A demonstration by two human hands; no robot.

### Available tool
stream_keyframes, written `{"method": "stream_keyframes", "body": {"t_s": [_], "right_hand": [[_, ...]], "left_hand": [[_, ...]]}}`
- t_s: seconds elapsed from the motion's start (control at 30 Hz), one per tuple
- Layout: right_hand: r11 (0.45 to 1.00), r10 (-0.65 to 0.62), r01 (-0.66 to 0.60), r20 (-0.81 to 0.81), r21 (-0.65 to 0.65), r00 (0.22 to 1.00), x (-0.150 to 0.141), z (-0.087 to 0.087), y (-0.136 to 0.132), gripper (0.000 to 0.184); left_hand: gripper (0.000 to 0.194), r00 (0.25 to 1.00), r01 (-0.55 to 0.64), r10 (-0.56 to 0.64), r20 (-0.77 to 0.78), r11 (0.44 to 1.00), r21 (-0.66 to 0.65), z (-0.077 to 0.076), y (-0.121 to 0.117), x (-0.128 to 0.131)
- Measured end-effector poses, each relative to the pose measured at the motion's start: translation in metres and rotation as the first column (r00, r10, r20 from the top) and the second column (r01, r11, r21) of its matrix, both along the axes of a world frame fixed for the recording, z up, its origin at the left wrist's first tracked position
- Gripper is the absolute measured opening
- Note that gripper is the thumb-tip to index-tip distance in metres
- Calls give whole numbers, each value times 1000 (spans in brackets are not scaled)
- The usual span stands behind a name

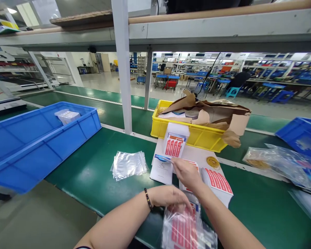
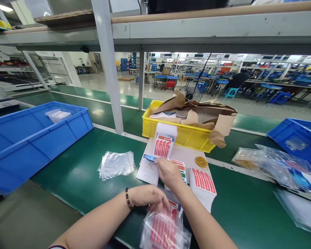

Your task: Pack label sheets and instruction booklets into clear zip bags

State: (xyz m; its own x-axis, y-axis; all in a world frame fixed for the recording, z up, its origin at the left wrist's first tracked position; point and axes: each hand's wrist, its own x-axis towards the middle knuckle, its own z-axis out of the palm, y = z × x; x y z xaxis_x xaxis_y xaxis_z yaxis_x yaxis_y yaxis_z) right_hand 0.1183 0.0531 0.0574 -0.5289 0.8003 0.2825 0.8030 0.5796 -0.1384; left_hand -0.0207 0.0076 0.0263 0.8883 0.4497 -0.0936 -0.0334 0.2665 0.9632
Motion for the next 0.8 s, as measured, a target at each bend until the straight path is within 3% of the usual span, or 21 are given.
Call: {"method": "stream_keyframes", "body": {"t_s": [0.07,0.17,0.23,0.3,0.37,0.43,0.5,0.63,0.8], "right_hand": [[994,33,-20,-123,110,992,19,10,-13,29],[957,261,-226,-196,181,945,40,22,-45,22],[933,360,-350,-165,86,918,47,27,-63,23],[930,358,-367,-195,-10,913,54,30,-70,22],[972,207,-229,-277,-50,938,62,29,-59,17],[993,-68,38,-284,-109,956,72,25,-35,17],[935,-294,271,-78,-228,953,82,18,-6,16],[874,-378,381,71,-302,923,95,0,39,21],[834,-369,405,167,-375,914,99,-8,58,24]], "left_hand": [[85,988,-105,126,86,972,-212,-2,6,0],[94,974,-148,210,83,870,-470,-9,14,3],[75,956,-189,282,85,810,-555,-12,14,7],[50,915,-228,377,143,776,-588,-14,10,11],[43,885,-238,419,204,782,-577,-13,4,13],[41,907,-198,361,215,819,-539,-12,0,13],[37,942,-161,284,178,849,-503,-13,-2,11],[35,987,-110,153,57,882,-458,-18,-2,8],[36,994,-93,110,20,912,-400,-21,-3,9]]}}
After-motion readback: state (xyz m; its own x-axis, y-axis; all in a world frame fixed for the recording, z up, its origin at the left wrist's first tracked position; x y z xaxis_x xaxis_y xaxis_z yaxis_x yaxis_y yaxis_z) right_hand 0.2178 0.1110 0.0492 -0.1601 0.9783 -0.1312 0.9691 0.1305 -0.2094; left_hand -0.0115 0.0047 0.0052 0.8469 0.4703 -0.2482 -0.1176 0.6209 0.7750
